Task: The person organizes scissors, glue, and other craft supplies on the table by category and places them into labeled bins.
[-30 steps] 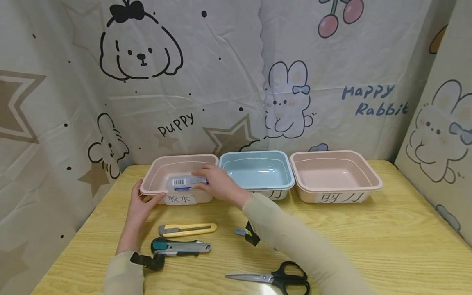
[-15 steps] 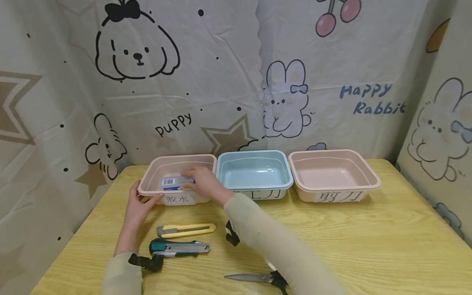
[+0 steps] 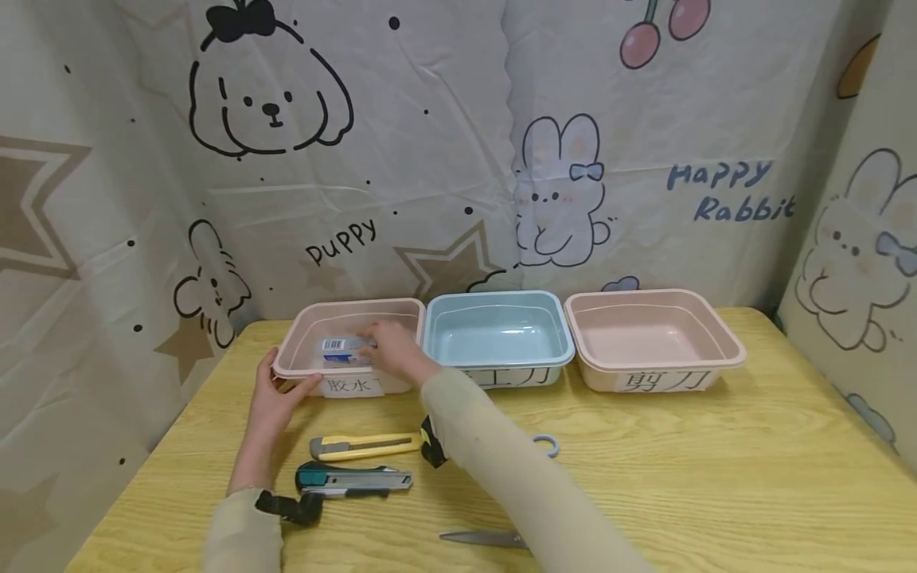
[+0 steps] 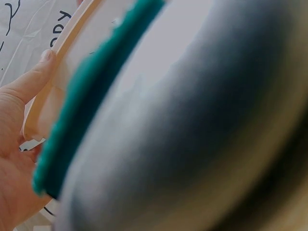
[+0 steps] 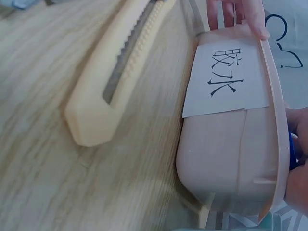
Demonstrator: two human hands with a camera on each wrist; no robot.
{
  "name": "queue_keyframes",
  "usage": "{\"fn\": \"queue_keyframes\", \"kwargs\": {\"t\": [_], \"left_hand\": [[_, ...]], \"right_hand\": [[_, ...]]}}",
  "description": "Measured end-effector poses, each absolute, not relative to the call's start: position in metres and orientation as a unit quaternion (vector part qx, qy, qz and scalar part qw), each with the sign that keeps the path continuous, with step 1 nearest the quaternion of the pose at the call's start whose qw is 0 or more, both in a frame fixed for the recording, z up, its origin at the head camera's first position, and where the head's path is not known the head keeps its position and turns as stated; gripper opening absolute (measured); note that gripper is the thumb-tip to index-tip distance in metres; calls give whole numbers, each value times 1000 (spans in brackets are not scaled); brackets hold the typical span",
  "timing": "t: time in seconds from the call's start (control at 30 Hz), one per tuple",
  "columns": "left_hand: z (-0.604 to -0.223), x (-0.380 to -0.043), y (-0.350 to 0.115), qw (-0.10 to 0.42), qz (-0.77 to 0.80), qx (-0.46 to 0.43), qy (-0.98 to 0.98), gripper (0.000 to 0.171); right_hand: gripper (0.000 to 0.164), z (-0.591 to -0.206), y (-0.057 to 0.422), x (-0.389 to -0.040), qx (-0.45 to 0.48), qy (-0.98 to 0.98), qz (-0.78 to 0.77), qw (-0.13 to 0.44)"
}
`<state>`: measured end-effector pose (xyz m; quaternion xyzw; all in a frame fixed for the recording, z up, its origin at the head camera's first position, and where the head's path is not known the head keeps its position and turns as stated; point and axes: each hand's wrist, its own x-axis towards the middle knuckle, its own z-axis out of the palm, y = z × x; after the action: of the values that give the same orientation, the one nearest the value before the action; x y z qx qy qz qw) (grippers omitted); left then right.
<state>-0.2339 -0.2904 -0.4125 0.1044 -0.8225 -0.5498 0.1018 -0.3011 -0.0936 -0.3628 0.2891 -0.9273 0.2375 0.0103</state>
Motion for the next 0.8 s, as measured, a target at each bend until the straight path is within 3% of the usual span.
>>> {"fn": "queue_keyframes", "kwargs": {"t": [0.3,0.5,0.8], "left_hand": [[-414,-233,-289,103,-550,115,-821,96],[-418,-236,-288,101,-560,108,-815,95],[-418,-233,-291,101,-559,99,-817,94]], "right_hand": [[31,-364,-95,-304,290,-919,267,-18],[20,-361,-92,-303,283,-920,269,7],[18,-349,-62,-293,321,-912,255,19]]}}
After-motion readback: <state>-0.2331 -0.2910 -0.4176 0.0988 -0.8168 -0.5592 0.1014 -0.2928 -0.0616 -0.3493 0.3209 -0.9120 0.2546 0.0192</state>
